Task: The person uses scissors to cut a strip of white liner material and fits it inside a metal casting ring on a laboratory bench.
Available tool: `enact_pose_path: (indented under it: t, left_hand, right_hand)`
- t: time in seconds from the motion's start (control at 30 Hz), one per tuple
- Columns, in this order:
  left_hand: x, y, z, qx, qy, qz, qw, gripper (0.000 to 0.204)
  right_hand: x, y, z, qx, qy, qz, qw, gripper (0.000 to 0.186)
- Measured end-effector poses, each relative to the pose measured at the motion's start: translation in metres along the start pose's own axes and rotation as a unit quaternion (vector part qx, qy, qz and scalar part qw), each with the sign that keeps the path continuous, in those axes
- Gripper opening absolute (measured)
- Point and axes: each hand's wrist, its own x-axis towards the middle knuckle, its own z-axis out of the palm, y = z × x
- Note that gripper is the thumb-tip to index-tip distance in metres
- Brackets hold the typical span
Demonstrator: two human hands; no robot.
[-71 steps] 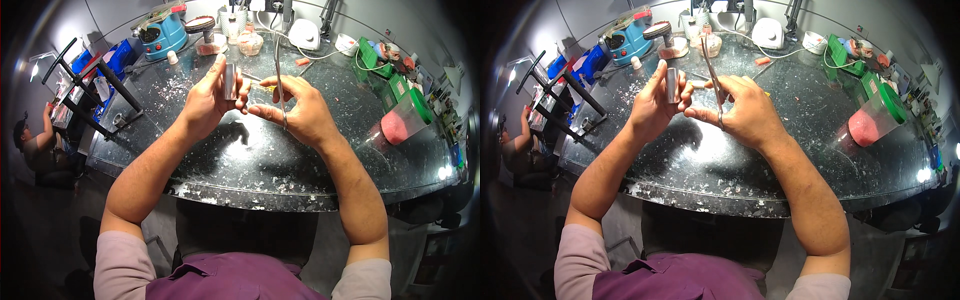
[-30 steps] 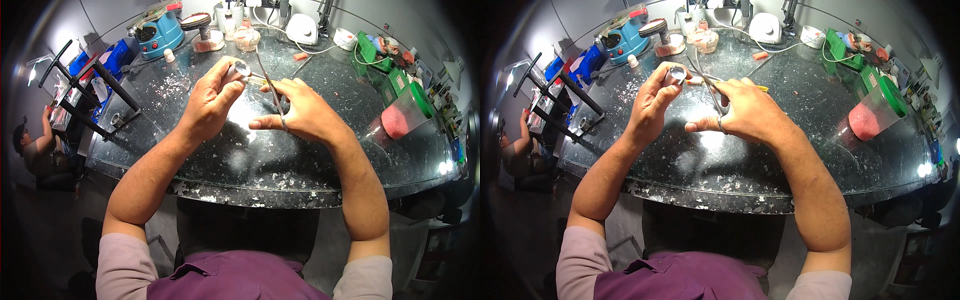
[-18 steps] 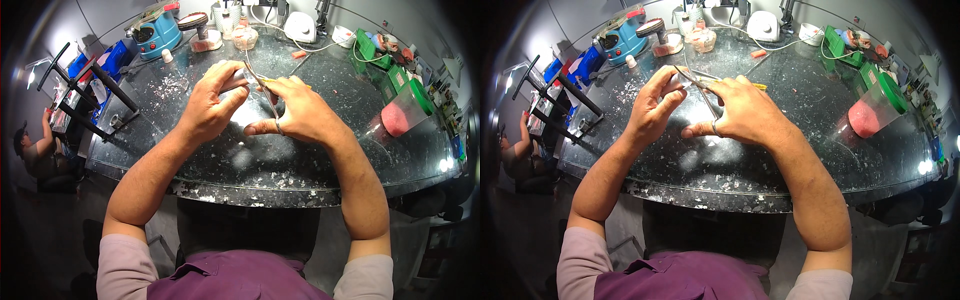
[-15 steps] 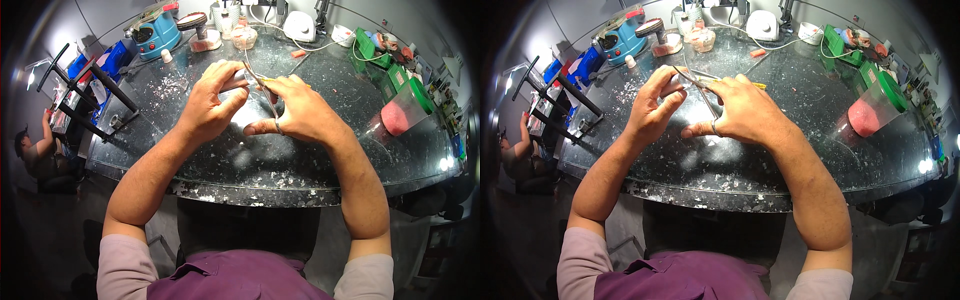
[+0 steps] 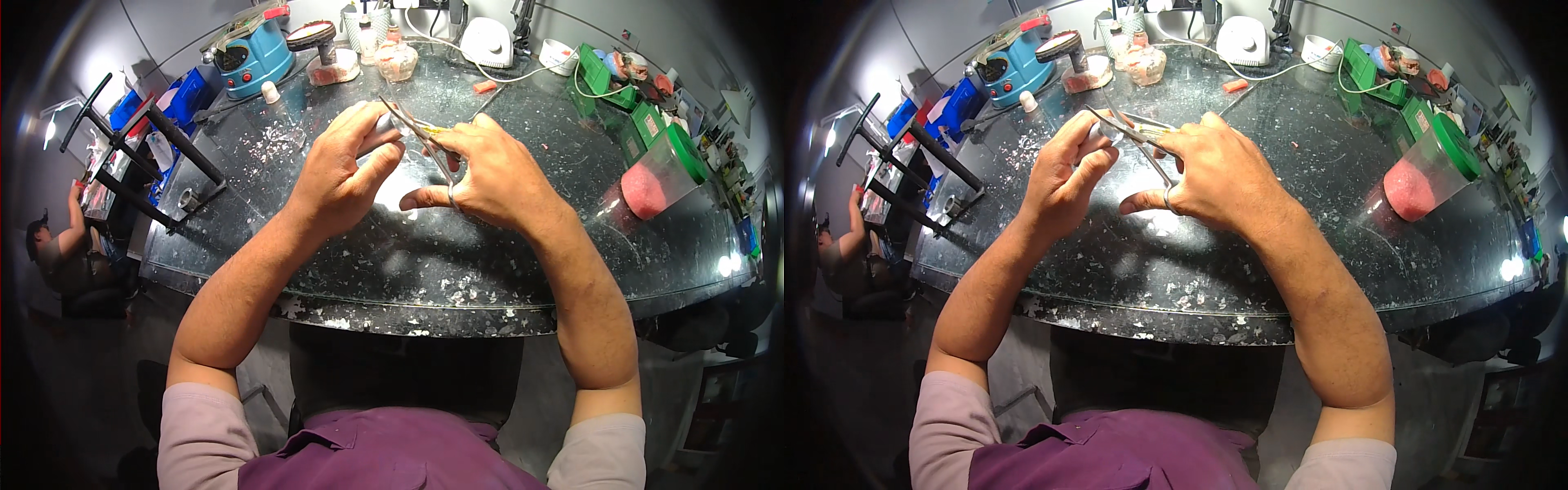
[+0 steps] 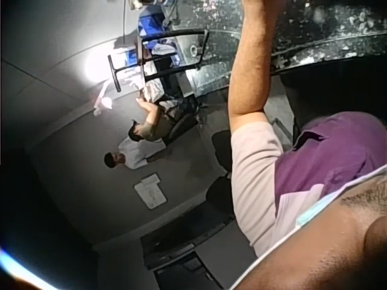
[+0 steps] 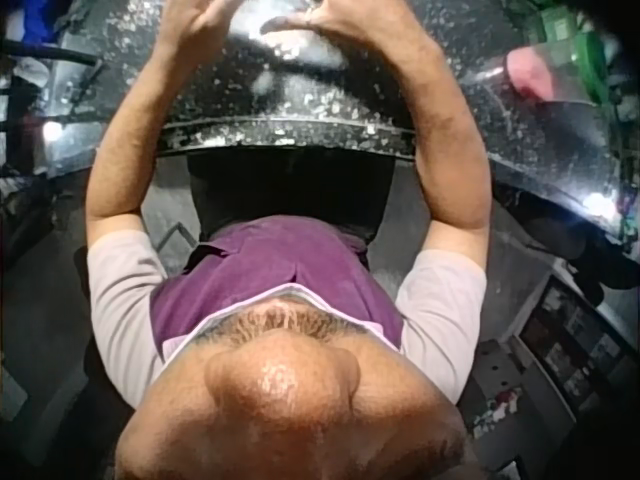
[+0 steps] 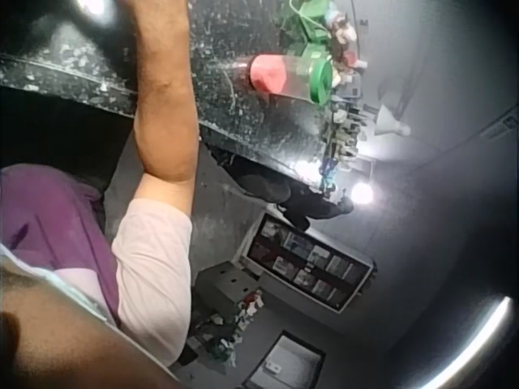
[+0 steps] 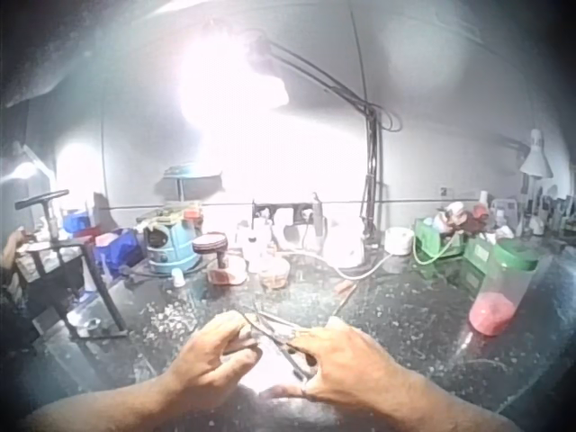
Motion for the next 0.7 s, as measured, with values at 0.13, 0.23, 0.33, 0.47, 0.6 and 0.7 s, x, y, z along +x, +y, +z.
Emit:
enact_pose_path:
  t: [0.13,0.23,0.33,0.47,0.6,0.7]
  left_hand:
    - [0.001,0.001,-0.005,-0.015,-0.021,-0.041,0.999,0.03]
    - [0.003,-0.01,0.001,-0.061,0.02,0.016,0.998,0.027]
    - [0.003,-0.001,-0.002,-0.093,-0.005,-0.049,0.994,0.024]
    - [0.004,-0.004,-0.007,-0.142,-0.02,-0.096,0.985,0.021]
    - [0.003,-0.003,-0.008,-0.215,-0.008,-0.108,0.971,0.02]
    - [0.004,-0.002,-0.005,-0.186,-0.003,-0.091,0.978,0.02]
  right_hand:
    - [0.0,-0.001,-0.002,0.012,0.001,0.014,1.0,0.064]
    - [0.002,-0.002,-0.004,0.036,-0.017,0.041,0.998,0.06]
    - [0.004,0.0,-0.007,0.077,-0.055,0.074,0.993,0.061]
    - [0.006,-0.003,-0.011,0.095,-0.096,0.115,0.984,0.061]
    - [0.005,-0.003,-0.007,0.138,-0.089,0.104,0.981,0.07]
    - [0.004,-0.003,-0.007,0.143,-0.073,0.084,0.983,0.08]
